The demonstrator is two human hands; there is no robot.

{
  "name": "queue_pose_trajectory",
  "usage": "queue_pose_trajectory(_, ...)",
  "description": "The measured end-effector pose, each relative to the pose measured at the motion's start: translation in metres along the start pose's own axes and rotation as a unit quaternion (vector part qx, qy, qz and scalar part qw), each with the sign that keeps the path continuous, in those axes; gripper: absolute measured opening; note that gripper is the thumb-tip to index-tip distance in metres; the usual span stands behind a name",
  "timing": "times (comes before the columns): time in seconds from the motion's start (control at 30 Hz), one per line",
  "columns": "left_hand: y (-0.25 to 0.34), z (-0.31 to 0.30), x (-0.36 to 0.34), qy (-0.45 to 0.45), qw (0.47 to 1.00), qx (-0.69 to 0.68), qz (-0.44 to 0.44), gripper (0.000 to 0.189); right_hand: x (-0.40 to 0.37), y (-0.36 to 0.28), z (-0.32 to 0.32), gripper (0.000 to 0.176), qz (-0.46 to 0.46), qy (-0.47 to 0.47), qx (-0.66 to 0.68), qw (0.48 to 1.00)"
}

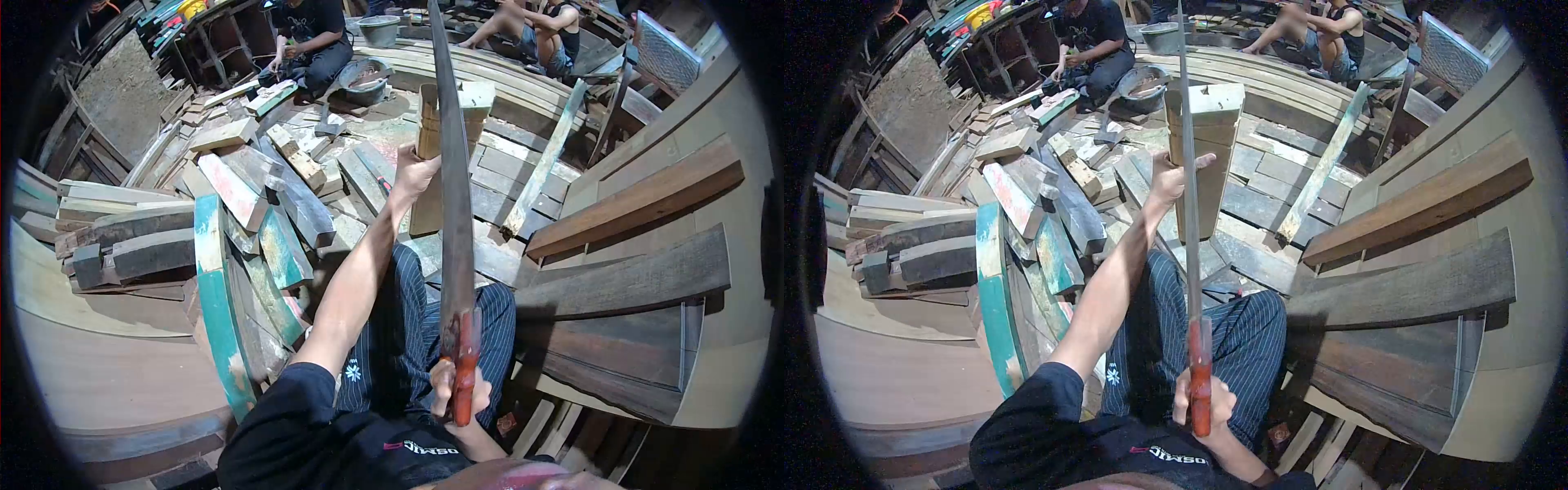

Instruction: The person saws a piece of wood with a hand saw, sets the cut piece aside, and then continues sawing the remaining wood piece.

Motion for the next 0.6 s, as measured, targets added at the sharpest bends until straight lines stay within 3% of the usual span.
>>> queue_pose_trajectory(0.07, -0.001, -0.003, 0.002, -0.003, 0.999, -0.018, 0.029, 0.021, -0.016, 0.003, 0.000, 0.023, -0.045, -0.041, 0.017, 0.998)
queue_pose_trajectory(0.13, 0.000, -0.005, 0.001, -0.012, 0.999, -0.017, 0.033, 0.022, -0.017, 0.004, -0.001, 0.015, -0.070, -0.054, 0.035, 0.996)
queue_pose_trajectory(0.23, -0.006, -0.006, 0.000, -0.014, 0.999, 0.021, -0.022, 0.021, 0.003, 0.003, -0.003, 0.004, -0.072, -0.050, 0.024, 0.996)
queue_pose_trajectory(0.3, -0.005, 0.003, -0.001, -0.059, 0.998, 0.032, 0.010, 0.021, 0.020, 0.010, -0.002, 0.008, -0.013, -0.057, -0.031, 0.998)
queue_pose_trajectory(0.4, -0.018, 0.009, -0.001, -0.096, 0.994, 0.045, 0.029, 0.020, 0.065, -0.004, 0.008, 0.012, -0.102, -0.040, -0.196, 0.974)
queue_pose_trajectory(0.47, -0.012, 0.016, -0.001, -0.114, 0.992, 0.008, 0.044, 0.019, 0.056, 0.049, 0.014, 0.011, -0.002, 0.010, -0.016, 1.000)
queue_pose_trajectory(0.5, -0.014, 0.017, -0.002, -0.099, 0.995, 0.022, 0.018, 0.018, 0.049, 0.058, 0.013, 0.007, 0.021, 0.030, -0.016, 0.999)
queue_pose_trajectory(0.53, -0.014, 0.016, -0.002, -0.095, 0.995, 0.022, 0.020, 0.018, 0.043, 0.047, 0.019, 0.006, -0.063, -0.031, -0.163, 0.984)
queue_pose_trajectory(0.57, -0.016, 0.013, -0.001, -0.091, 0.995, 0.021, 0.023, 0.018, 0.029, 0.038, 0.024, 0.008, -0.143, -0.089, -0.307, 0.937)
queue_pose_trajectory(0.6, -0.018, 0.010, 0.000, -0.089, 0.996, 0.019, 0.026, 0.019, 0.014, 0.035, 0.022, 0.007, -0.168, -0.088, -0.324, 0.927)
Point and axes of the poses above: each hand's wrist, its own x-axis towards the middle knuckle, its own z-axis out of the palm, y = z × x, the point moved 9 cm from there along x, towards the middle knuckle, and after that the axes turned 6 degrees about -z, right-handed, at the moved point
